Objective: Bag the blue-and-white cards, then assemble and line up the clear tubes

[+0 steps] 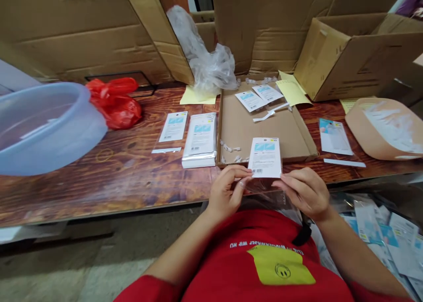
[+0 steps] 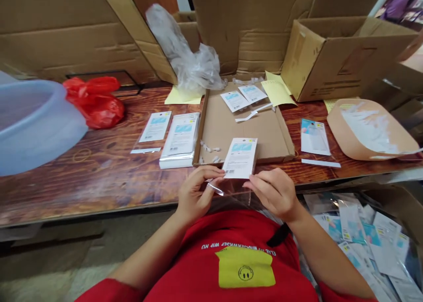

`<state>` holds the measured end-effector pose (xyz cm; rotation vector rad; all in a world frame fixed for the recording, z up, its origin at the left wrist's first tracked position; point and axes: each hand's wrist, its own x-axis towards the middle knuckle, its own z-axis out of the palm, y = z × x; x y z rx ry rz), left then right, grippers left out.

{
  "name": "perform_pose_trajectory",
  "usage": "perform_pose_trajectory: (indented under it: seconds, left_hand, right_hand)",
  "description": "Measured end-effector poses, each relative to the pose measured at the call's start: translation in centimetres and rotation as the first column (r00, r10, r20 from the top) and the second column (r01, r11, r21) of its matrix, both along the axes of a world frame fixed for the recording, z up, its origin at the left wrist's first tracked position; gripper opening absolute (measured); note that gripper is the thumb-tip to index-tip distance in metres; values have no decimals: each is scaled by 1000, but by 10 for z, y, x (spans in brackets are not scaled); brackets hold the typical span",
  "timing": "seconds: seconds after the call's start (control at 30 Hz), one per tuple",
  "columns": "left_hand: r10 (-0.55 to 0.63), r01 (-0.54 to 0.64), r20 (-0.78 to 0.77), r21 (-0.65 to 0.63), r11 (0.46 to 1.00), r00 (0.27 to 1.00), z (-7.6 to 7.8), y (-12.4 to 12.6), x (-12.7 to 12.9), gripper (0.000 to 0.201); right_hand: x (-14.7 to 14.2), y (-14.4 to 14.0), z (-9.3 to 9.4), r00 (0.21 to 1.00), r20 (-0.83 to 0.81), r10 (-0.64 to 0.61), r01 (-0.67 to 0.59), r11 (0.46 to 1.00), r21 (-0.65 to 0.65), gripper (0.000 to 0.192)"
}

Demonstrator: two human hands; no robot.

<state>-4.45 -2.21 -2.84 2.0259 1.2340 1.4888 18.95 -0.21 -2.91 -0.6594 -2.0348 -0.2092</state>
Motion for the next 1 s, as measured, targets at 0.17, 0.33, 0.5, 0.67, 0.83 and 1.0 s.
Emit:
perform_pose_trajectory:
  seconds: [0.17, 0.33, 0.5, 0.67, 0.83, 1.0]
  left_hand:
    - [-14, 17, 85, -36, 999, 996, -5, -2, -1, 13]
    - [-39, 74, 185, -185, 980, 982, 0, -3, -3, 12]
    - [-69, 90, 128, -167, 982, 989, 5, -3, -9, 12]
    - [-93, 142, 174, -297, 944, 980, 7, -11, -14, 9]
    - [73, 379, 537, -678, 630, 840, 18, -25, -8, 19]
    - [208, 477, 621, -739, 476, 755, 23, -32, 1, 29]
  right_hand:
    - [4, 0, -2, 985, 159, 62, -74, 995, 72, 26]
    - [-4, -3, 3, 997, -42, 67, -71, 992, -104, 40]
    - [-1, -7, 6, 975, -209, 77, -150, 922, -356, 34]
    - [2, -20, -5, 959, -285, 6, -149, 862, -484, 24]
    - [-5, -36, -18, 794, -602, -86, -481, 515, -709, 9]
    - [-2, -37, -24, 722, -673, -160, -544, 470, -695, 5]
